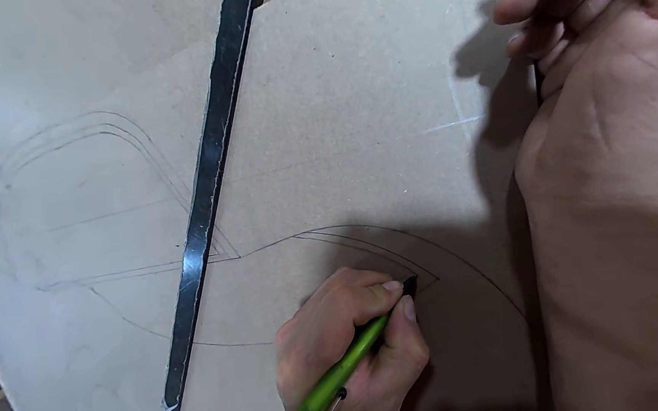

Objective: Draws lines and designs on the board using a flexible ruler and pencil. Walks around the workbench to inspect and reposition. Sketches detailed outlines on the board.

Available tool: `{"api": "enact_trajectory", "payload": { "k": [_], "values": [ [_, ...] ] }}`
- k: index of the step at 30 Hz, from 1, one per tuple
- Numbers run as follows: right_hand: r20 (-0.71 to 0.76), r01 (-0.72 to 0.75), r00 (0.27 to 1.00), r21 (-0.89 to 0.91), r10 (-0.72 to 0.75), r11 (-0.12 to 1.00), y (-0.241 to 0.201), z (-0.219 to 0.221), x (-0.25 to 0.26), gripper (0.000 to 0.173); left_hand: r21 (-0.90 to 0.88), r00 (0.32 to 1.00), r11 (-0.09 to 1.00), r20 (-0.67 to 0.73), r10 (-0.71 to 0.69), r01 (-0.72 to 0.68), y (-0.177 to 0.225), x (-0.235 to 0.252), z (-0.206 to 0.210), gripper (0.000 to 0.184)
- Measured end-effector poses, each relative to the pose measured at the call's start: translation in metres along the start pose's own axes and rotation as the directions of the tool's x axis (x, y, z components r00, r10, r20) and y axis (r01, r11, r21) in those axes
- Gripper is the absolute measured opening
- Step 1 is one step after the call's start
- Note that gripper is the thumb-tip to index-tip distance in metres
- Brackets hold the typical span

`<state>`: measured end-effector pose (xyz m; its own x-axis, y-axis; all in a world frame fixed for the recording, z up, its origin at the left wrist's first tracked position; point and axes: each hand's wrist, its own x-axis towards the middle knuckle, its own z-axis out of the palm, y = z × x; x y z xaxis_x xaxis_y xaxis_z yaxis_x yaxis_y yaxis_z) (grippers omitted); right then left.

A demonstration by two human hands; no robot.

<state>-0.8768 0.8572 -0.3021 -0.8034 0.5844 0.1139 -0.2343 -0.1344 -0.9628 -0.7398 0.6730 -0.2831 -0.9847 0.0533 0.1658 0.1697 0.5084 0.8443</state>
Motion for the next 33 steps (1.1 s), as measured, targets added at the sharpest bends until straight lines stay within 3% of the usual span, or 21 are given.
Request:
{"api": "enact_trajectory", "payload": {
  "k": [28,33],
  "values": [
    [-0.006,0.017,1.000,-0.025,-0.017,1.000,0.000,0.001,0.000,0.026,-0.019,1.000,1.000,0.006,0.018,-0.018,-0.002,0.000,0.000,0.006],
    [0.006,0.001,1.000,0.009,-0.001,1.000,-0.001,0.001,0.000,0.026,-0.297,0.997,0.951,0.034,-0.074,0.081,-0.007,0.004,-0.016,0.009]
  ]
}}
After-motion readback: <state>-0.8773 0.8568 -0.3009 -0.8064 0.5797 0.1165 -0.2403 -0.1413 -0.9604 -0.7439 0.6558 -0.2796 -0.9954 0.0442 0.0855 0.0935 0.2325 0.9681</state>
